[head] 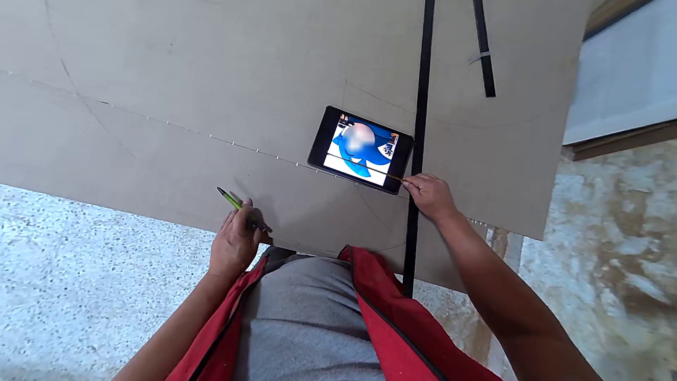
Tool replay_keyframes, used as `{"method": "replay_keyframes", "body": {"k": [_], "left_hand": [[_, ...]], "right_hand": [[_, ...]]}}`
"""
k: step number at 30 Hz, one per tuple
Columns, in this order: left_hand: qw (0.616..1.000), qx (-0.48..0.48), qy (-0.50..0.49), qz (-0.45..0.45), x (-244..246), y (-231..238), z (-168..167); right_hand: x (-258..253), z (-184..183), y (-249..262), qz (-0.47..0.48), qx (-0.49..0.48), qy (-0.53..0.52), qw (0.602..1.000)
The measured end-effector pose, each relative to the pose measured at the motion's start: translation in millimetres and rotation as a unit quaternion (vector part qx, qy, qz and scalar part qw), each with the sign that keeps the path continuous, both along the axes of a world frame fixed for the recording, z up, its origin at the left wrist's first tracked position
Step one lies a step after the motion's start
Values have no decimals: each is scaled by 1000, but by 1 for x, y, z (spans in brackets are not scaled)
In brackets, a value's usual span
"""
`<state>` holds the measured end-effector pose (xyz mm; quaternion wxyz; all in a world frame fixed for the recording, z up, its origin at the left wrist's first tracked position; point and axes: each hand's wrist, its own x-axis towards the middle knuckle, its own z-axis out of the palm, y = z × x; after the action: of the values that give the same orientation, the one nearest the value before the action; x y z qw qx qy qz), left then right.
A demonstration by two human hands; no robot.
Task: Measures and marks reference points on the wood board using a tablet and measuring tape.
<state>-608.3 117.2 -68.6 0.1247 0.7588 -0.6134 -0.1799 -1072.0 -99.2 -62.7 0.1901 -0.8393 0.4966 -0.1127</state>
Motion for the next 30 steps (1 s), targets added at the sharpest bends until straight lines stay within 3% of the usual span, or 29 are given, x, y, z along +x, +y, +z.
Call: {"method": "replay_keyframes", "body": {"k": [7,10,15,19,23,26,30], "left_hand": [[1000,13,-5,5,5,2,-1],[998,35,29,42,4,-6,34],[985,-169,-19,12,30,-9,91],[975,-217,-13,38,55,-31,107],[968,-87,199,122,88,-46,113],[944,24,312,101,140,-55,112],[910,92,394,87,235,-71,106]], "right_hand": [[2,0,-1,-3,5,5,1000],[3,21,12,-32,31,-18,999],[45,46,67,-48,213,-119,969],[113,42,98,11,348,-179,920],[180,34,104,33,381,-181,906],[231,32,96,51,387,-172,904],[312,30,87,44,413,-150,897]]}}
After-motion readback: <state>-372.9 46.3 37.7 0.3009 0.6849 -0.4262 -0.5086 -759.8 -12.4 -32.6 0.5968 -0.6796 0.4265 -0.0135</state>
